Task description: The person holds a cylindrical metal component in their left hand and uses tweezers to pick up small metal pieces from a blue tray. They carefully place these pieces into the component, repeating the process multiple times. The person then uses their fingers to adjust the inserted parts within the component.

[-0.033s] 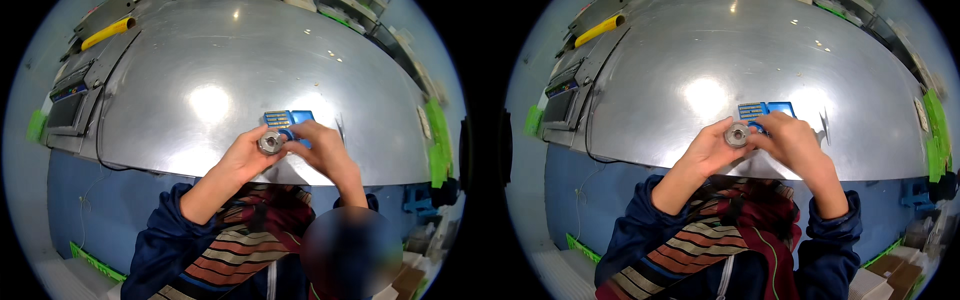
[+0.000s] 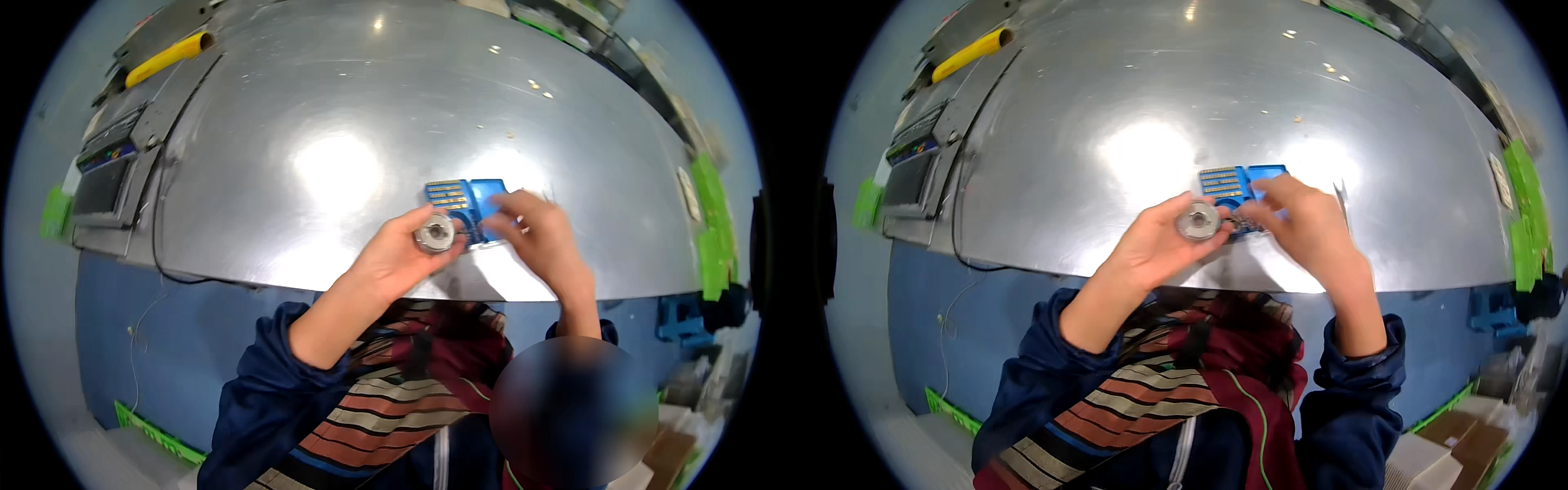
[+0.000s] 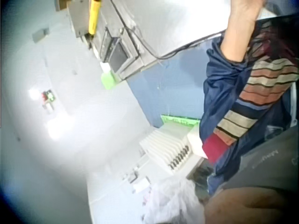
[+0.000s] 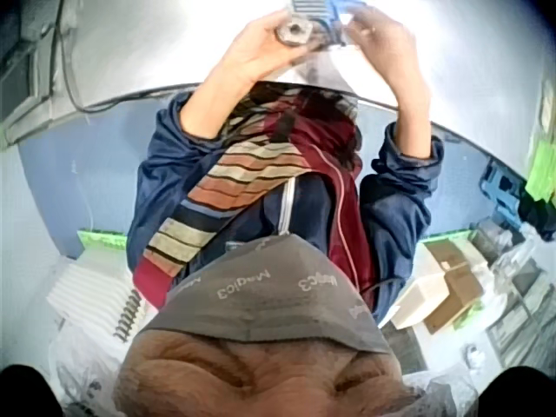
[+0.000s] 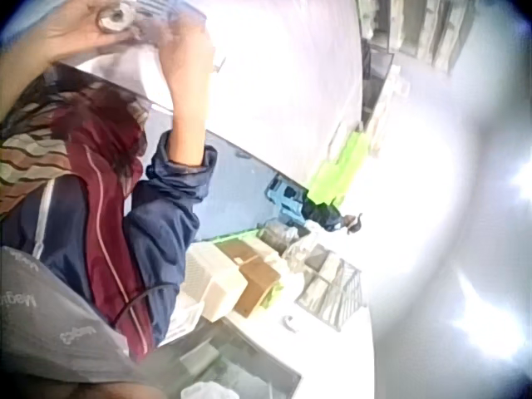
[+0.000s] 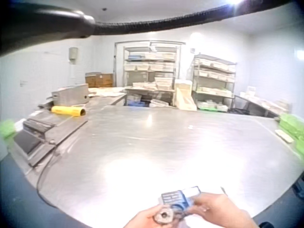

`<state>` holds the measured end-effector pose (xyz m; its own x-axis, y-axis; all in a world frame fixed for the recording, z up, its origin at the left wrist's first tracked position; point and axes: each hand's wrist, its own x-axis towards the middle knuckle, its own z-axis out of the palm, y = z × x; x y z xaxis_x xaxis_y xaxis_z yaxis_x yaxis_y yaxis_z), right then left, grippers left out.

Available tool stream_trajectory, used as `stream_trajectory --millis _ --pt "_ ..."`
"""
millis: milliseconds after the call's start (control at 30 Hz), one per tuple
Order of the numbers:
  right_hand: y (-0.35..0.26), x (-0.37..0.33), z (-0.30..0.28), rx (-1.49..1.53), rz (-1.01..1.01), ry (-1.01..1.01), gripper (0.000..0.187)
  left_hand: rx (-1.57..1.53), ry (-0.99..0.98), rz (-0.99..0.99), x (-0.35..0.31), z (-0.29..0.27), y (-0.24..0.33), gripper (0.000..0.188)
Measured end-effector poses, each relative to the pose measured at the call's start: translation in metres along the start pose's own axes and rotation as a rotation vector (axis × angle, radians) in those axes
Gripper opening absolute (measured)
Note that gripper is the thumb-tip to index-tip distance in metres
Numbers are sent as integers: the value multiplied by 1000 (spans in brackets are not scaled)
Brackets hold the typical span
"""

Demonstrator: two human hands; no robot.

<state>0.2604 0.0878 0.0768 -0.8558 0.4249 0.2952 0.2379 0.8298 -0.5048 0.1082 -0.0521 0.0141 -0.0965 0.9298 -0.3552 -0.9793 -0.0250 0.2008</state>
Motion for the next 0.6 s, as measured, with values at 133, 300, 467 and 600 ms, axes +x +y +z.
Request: stream_trajectory --millis 133,300,467,600 --pt "77 -39 -48 -174 341 399 17 23 45 11 -3 -5 4 35" --pt "120 -88 -32 -259 429 225 20 150 104 42 3 3 5 34" --pt "105 -69 -6 -280 297 -24 36 162 95 60 1 9 0 34" --pt "98 -68 -9 -204 335 -137 42 143 42 68 -4 13 4 41"
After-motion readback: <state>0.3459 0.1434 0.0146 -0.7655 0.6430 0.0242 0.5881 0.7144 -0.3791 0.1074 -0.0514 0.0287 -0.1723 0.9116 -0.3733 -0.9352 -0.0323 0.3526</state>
